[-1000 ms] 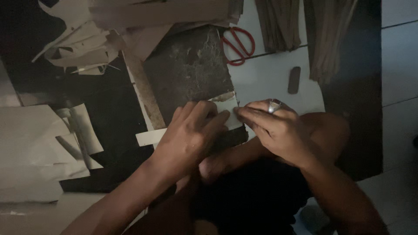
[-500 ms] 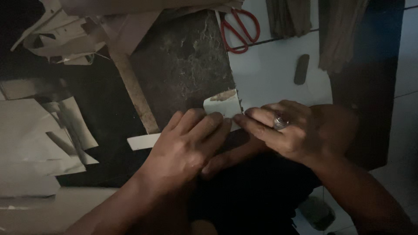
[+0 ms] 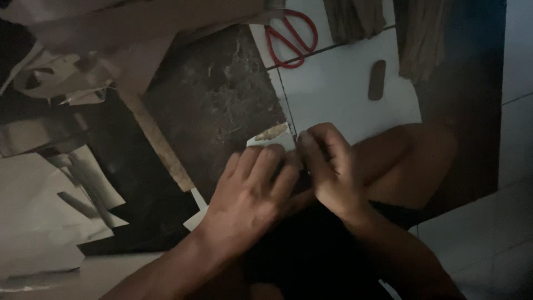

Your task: The person sits on the floor and repeatedly rubs a small white block against the edge of a thin brown leather strip to smooth it. They handle multiple leather strips one at a time, occasionally picking up a new strip from a pile on the floor.

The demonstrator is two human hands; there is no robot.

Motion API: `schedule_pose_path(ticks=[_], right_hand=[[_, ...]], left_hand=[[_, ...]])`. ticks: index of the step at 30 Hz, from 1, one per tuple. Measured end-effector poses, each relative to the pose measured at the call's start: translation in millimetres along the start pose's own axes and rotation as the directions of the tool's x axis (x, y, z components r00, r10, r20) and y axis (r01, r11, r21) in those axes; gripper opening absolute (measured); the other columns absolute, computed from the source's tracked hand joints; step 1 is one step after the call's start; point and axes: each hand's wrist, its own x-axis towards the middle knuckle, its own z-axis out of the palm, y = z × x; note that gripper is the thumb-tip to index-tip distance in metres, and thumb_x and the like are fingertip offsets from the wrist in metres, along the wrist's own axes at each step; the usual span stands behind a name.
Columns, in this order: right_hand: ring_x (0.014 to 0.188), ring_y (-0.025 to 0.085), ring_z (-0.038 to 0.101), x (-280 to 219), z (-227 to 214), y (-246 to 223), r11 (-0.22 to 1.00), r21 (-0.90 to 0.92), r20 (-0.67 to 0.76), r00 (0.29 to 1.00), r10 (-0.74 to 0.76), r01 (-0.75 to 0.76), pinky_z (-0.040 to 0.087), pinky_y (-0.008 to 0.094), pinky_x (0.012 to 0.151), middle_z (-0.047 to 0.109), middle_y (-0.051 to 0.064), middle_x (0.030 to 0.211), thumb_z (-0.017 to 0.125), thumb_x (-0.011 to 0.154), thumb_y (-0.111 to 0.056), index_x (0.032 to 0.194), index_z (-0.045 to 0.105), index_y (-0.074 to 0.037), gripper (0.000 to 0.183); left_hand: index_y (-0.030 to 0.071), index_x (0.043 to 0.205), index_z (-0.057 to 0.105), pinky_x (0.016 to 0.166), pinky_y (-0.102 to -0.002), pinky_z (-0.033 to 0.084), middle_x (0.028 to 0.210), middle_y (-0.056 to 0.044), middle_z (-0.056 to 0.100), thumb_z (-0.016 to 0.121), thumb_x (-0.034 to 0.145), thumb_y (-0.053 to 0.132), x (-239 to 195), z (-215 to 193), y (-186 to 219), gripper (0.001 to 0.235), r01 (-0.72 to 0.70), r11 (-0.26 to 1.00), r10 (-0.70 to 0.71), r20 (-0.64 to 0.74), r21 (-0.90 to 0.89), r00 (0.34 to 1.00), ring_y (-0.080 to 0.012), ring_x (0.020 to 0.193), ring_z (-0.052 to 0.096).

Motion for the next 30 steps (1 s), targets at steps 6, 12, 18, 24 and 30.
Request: schedule_pose_path(ticks=[6, 12, 18, 24, 30], right_hand=[[0.064, 0.001, 0.048, 6, -4, -2, 0.987, 0.069, 0.032, 0.989, 0.143, -0.144, 0.045, 0.019, 0.054, 0.058, -0.004, 0.078, 0.051, 0.11, -0.02, 0.103, 0.058, -0.005, 0.018], [0.06, 0.001, 0.046, 12, -8, -4, 0.984, 0.021, 0.052, 0.983, 0.173, -0.175, 0.042, 0.02, 0.05, 0.053, -0.004, 0.072, 0.052, 0.11, -0.021, 0.101, 0.058, -0.005, 0.02], [0.056, 0.001, 0.042, 20, -8, -7, 0.98, 0.051, 0.056, 0.98, 0.191, -0.194, 0.038, 0.022, 0.046, 0.052, -0.004, 0.069, 0.052, 0.11, -0.023, 0.099, 0.057, -0.005, 0.022], [0.053, 0.004, 0.048, 22, -15, -7, 0.923, -0.02, 0.013, 0.923, 0.385, -0.385, 0.042, 0.024, 0.044, 0.057, 0.0, 0.067, 0.051, 0.108, -0.027, 0.099, 0.059, -0.004, 0.025], [0.051, 0.007, 0.055, 30, -23, 9, 0.919, -0.116, 0.011, 0.925, 0.38, -0.376, 0.048, 0.024, 0.042, 0.059, 0.002, 0.069, 0.049, 0.106, -0.031, 0.101, 0.056, -0.004, 0.028]], left_hand=[[0.005, 0.114, 0.07, 0.074, -0.04, 0.052, 0.114, -0.015, 0.062, 0.078, 0.088, 0.026, -9, -4, -5, 0.035, 0.038, 0.999, -0.04, 0.091, 0.02, 0.995, -0.0255, 0.096, 0.063], [0.005, 0.12, 0.07, 0.072, -0.038, 0.052, 0.116, -0.014, 0.062, 0.074, 0.088, 0.012, -13, -5, -6, 0.033, 0.031, 0.997, -0.037, 0.097, 0.067, 0.995, -0.0245, 0.096, 0.064], [0.006, 0.125, 0.07, 0.074, -0.038, 0.053, 0.117, -0.013, 0.06, 0.071, 0.089, 0.011, -13, -6, -8, 0.037, 0.009, 0.997, -0.017, 0.117, 0.071, 0.993, -0.0243, 0.099, 0.064], [0.006, 0.124, 0.07, 0.073, -0.039, 0.053, 0.117, -0.012, 0.059, 0.071, 0.088, 0.01, -12, -6, -7, 0.037, 0.023, 0.998, -0.031, 0.132, 0.064, 0.991, -0.024, 0.099, 0.062], [0.006, 0.123, 0.071, 0.073, -0.038, 0.053, 0.117, -0.012, 0.059, 0.068, 0.092, 0.009, -13, -1, -6, 0.031, 0.006, 0.994, -0.023, 0.152, 0.109, 0.988, -0.0232, 0.1, 0.063]])
